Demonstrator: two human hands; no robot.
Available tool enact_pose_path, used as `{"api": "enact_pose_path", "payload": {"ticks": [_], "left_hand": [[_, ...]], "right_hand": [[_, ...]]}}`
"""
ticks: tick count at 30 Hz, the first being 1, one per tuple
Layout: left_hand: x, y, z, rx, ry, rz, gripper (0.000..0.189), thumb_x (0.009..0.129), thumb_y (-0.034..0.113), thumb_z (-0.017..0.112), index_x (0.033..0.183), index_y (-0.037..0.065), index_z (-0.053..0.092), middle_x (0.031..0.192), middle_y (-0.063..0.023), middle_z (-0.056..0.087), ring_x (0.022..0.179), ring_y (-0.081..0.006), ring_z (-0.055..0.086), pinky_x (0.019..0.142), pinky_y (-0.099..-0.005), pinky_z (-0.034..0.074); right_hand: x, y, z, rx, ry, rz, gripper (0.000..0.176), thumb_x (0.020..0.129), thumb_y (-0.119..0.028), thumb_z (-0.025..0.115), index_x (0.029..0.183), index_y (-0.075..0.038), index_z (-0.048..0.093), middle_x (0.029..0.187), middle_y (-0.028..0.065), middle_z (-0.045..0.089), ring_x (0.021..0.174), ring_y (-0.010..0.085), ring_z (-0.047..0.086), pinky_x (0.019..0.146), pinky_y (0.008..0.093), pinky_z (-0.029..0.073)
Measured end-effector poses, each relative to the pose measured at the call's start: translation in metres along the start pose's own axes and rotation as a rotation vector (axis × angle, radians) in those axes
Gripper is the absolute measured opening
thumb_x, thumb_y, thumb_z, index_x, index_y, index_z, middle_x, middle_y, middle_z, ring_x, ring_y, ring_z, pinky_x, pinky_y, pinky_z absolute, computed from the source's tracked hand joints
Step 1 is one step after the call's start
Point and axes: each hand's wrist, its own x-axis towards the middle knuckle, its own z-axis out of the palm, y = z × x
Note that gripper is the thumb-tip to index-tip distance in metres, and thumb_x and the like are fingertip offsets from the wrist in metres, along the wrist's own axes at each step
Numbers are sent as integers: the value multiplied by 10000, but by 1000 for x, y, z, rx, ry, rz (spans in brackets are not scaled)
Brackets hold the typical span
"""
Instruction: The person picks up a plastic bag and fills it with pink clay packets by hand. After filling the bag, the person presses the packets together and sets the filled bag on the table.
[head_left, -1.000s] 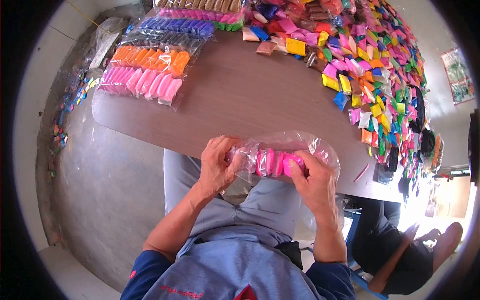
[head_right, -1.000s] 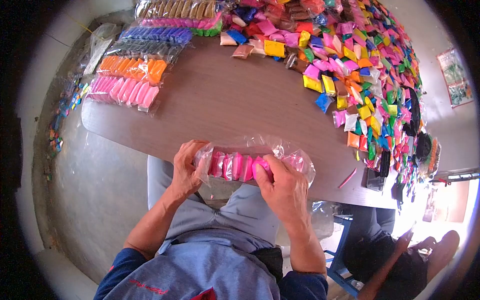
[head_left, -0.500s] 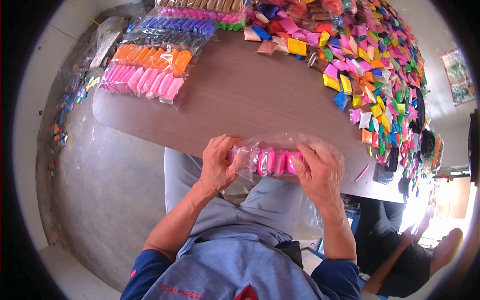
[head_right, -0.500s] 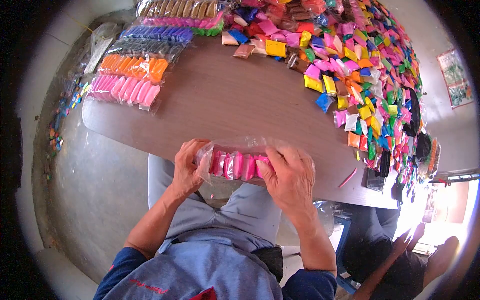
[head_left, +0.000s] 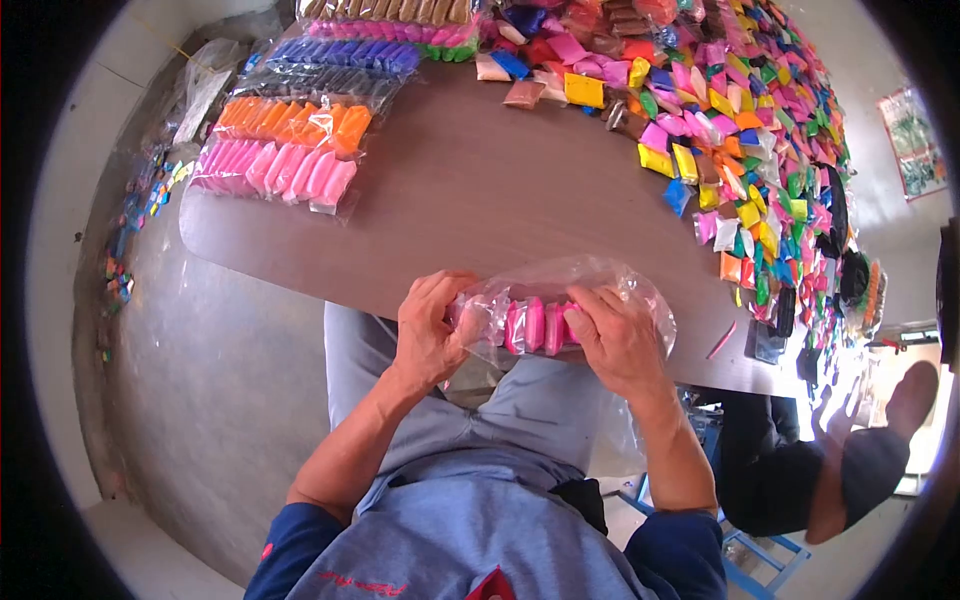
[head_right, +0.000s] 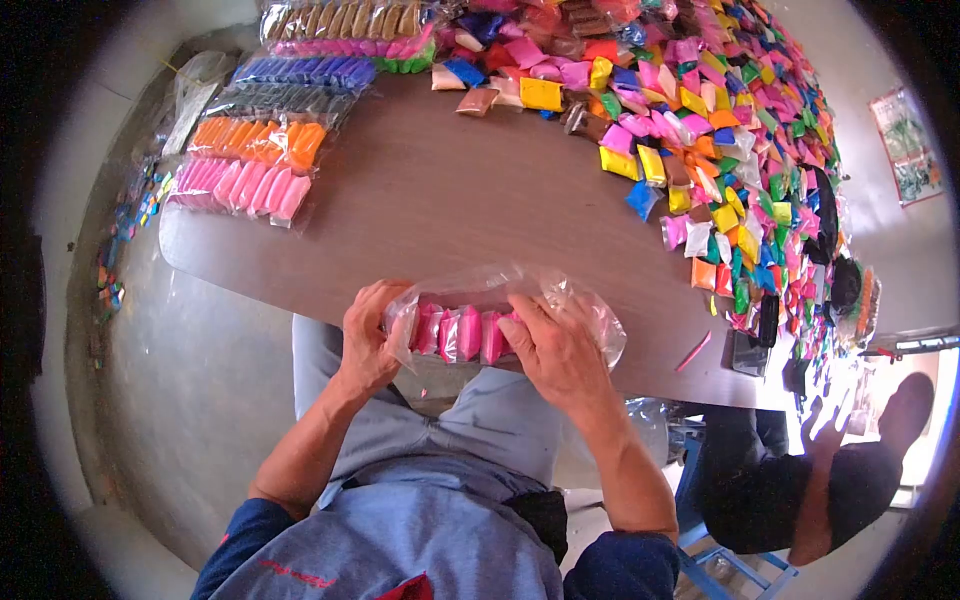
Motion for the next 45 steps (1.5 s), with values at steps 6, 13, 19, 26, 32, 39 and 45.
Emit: {"api": "enact_pose_path", "payload": {"ticks": [6,13,19,26,32,39,45], "left_hand": [[-1,4,0,1,2,-85,265,832,214,637,1004,16,673,968,-132,662,855,-328,602,841,-398,474],[0,2,0,10,-13,-87,298,881,267,638,1023,8,669,963,-134,658,863,-317,590,819,-380,477],[4,3,2,-16,-34,-250,281,901,277,637,950,0,652,877,-130,639,795,-297,576,747,-375,462],[16,8,0,-207,-53,-433,388,965,332,632,774,0,573,655,-5,500,649,-94,467,565,-304,390],[24,15,-4,-182,-71,-432,400,981,360,613,803,2,618,612,28,458,611,-64,427,520,-288,358],[37,2,-9,-278,-139,-514,435,981,391,597,879,-27,663,641,65,457,610,-53,394,515,-275,306],[45,1,-15,-341,-159,-573,426,998,403,554,884,9,670,751,28,579,719,-71,482,646,-275,385]], "right_hand": [[-19,16,-26,-140,127,-187,612,961,-511,566,1313,-12,595,1234,209,628,1161,413,571,1028,518,412],[-25,35,-4,-284,91,-237,758,823,-662,631,1321,-90,608,1289,149,543,1141,367,540,1017,542,408],[-20,47,9,-322,130,-333,775,752,-644,701,1308,-111,616,1161,116,568,1016,315,552,995,522,413],[-9,46,-7,-296,177,-430,791,681,-588,770,1295,-113,620,1074,96,565,1003,292,563,956,495,437],[-5,53,-8,-202,18,-383,770,682,-589,781,1279,-125,637,964,90,616,914,282,624,862,453,498],[18,41,-31,72,-334,-176,683,719,-586,786,1200,-112,685,886,132,669,859,348,660,788,461,522],[18,51,-32,118,-139,-275,752,649,-535,852,1261,-140,667,1098,156,657,1102,355,603,980,469,465]]}}
